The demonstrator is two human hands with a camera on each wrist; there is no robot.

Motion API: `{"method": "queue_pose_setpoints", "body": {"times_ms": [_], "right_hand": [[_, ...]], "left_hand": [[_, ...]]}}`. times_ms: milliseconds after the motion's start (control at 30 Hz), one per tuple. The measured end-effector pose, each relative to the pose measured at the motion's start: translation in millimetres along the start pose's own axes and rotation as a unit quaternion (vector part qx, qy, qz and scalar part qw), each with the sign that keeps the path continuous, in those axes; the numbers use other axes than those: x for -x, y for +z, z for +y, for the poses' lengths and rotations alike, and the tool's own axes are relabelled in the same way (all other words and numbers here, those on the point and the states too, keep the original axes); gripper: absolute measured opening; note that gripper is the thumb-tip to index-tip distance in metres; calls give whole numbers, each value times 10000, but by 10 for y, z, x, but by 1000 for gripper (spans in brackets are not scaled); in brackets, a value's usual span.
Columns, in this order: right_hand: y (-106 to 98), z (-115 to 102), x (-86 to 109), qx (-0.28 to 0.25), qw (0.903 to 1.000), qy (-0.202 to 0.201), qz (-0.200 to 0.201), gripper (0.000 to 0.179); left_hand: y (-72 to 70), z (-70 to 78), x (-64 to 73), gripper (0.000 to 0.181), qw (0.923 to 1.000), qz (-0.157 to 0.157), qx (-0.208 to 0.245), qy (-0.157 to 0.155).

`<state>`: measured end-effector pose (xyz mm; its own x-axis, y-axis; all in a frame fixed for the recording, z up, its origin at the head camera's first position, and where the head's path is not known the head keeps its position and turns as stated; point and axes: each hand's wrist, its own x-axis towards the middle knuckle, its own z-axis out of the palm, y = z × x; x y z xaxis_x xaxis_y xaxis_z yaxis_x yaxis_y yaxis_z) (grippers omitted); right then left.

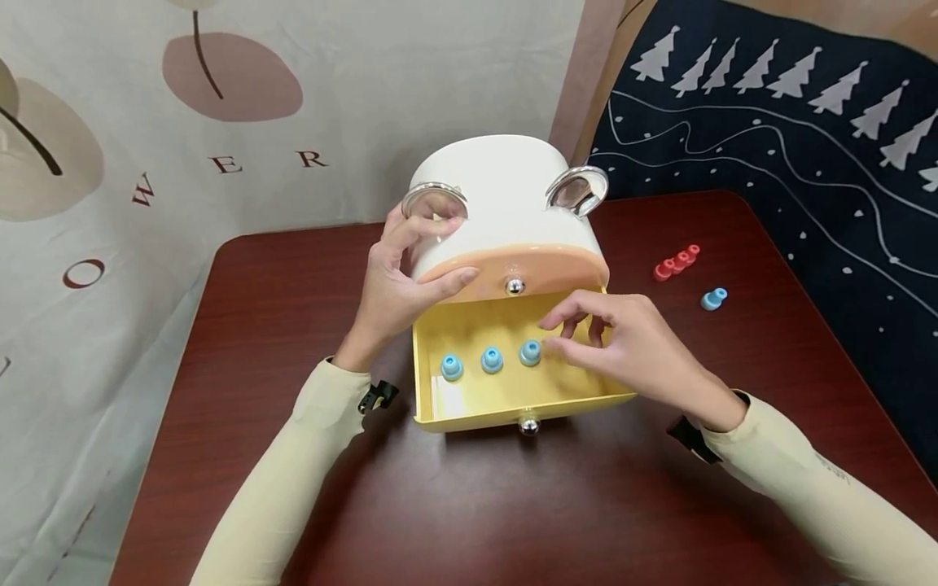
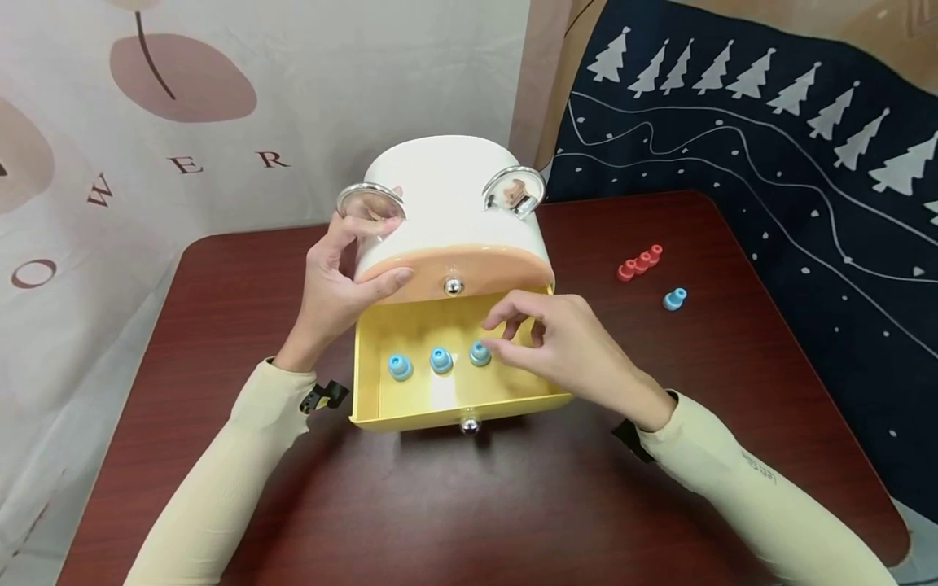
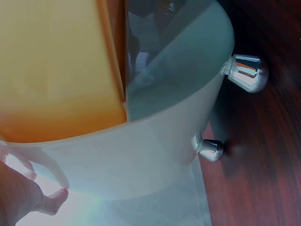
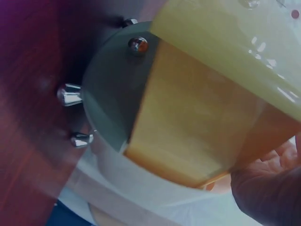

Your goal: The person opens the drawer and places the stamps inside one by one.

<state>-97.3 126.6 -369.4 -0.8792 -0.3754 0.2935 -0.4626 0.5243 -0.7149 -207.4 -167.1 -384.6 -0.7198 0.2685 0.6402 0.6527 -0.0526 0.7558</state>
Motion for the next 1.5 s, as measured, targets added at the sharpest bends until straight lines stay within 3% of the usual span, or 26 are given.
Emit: {"method": "queue_pose_setpoints", "body": {"times_ms": [167,333,533,833,967,1133,1367,1500], "right_hand": [[-111,61,113,-590,9965,190,560,16],[-231,161,263,-917,9863,617,1222,13],[-341,423,461,-932,9683,1279,1934,13],[-575,943,722,-708,9431,2147,2436,23],[-658,1170,806,-680,9378,2373,2441,20],[-722,1389,873,-240,9353,2799,2152,20],[-845,1626,883,571,9212,3330,1929,42],[-979,1734,920,890,9162,3582,1561,48]], "left_hand": [[-7,7,-11,50,10000,12,0,20],[-4,1,0,50,10000,-10,-4,11],[8,3,5,51,10000,-10,32,-6],[28,5,-7,51,10000,-38,-36,1],[20,21,-1,49,10000,2,21,-13],[-6,39,40,47,9996,167,219,-32],[-22,37,50,47,9998,116,150,10],[19,17,-4,48,9999,12,99,20]]}}
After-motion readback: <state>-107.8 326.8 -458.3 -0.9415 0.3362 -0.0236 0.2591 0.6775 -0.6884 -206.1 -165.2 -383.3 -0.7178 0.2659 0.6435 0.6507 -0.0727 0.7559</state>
